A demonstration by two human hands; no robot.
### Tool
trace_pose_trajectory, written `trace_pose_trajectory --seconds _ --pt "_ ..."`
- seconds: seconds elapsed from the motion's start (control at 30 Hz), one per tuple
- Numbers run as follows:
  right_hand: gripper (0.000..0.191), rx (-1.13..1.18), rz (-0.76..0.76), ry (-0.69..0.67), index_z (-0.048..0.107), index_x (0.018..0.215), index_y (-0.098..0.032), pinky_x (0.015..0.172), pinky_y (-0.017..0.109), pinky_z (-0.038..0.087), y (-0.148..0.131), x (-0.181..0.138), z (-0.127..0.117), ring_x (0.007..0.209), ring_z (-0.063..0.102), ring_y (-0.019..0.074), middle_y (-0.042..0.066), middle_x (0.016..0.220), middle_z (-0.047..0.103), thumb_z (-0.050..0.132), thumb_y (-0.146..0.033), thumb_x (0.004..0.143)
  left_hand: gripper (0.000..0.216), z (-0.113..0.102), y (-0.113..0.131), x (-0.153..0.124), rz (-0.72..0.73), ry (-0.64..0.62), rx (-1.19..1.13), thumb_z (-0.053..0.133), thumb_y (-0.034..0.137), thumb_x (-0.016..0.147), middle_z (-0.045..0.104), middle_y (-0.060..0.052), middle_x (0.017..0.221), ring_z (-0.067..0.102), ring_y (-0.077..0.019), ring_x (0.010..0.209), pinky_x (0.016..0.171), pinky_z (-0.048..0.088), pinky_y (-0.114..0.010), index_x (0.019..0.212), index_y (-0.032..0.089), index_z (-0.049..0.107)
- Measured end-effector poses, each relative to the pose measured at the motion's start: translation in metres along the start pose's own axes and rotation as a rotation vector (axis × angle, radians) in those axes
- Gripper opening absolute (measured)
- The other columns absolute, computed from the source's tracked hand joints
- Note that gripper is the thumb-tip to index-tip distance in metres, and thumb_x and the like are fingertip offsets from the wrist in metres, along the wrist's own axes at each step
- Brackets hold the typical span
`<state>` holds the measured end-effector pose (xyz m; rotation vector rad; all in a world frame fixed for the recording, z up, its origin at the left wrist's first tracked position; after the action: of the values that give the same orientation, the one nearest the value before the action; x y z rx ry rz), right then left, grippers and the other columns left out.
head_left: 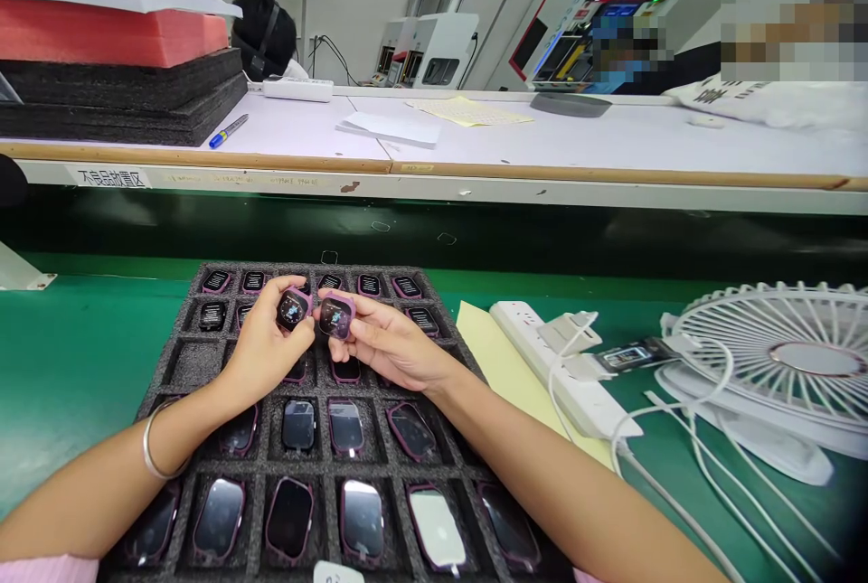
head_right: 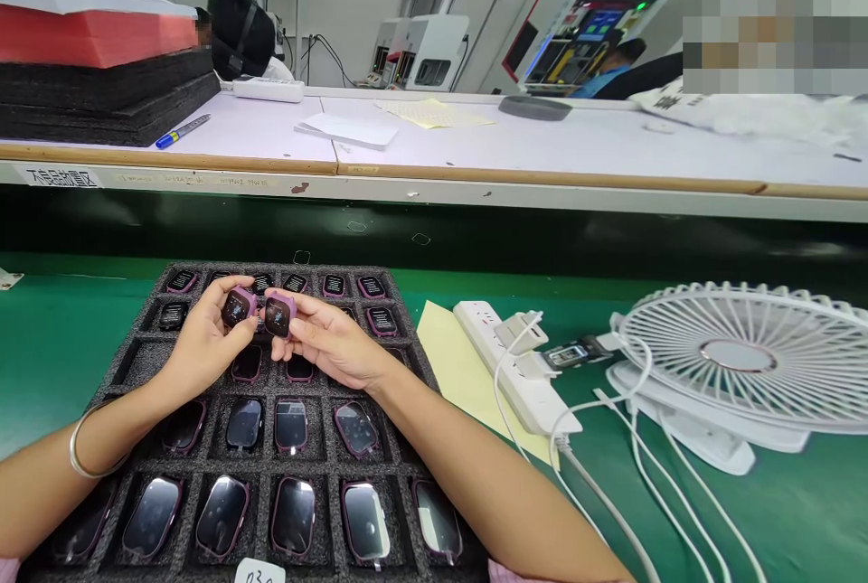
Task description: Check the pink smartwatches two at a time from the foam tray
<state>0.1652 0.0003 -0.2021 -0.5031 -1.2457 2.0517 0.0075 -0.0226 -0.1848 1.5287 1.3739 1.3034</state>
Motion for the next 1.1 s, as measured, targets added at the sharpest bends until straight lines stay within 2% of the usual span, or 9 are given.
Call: trace_pose_trajectory --seconds 0.2,0.6,1.1 --pt "0.057 -0.004 0.001 0.0 0.061 0.131 -0.022 0.074 0.029 0.049 0.0018 0.0006 -0.0017 0.076 0.064 0.0129 0.004 0.098 0.069 0.08 -0.037 0.08 0.035 0.0012 -0.0003 -0.0006 0.011 -0.012 0.0 0.061 0.02 0.078 0.065 -0.003 0.102 0.062 -0.0174 0.096 0.087 0.046 -0.03 0.112 0.022 0.054" --pt "0.059 -0.019 0.01 0.008 0.061 0.131 -0.02 0.074 0.029 0.05 0.0015 -0.0007 -0.0002 0.074 0.064 0.0136 0.0 0.085 0.068 0.081 -0.039 0.079 0.035 0.0034 0.0008 -0.0029 -0.02 -0.046 0.049 0.059 0.025 0.079 0.062 -0.003 0.102 0.06 -0.0183 0.094 0.083 0.047 -0.03 0.113 0.022 0.054" --pt "0.059 -0.034 0.005 -0.01 0.059 0.131 -0.021 0.077 0.03 0.049 0.0003 -0.0016 0.0014 0.075 0.065 0.0135 0.001 0.088 0.068 0.081 -0.039 0.079 0.034 0.0044 0.0 -0.0032 0.006 -0.088 0.058 0.058 0.025 0.083 0.061 -0.004 0.109 0.059 -0.0192 0.102 0.091 0.046 -0.033 0.116 0.022 0.051"
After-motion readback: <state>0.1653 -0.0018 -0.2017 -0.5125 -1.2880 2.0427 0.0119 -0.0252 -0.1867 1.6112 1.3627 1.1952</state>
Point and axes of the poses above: each hand's wrist, its own x-axis towards the middle knuckle, its own z-axis out of the palm, y = z × x, the point moved 5 cm from there along x, towards the middle knuckle
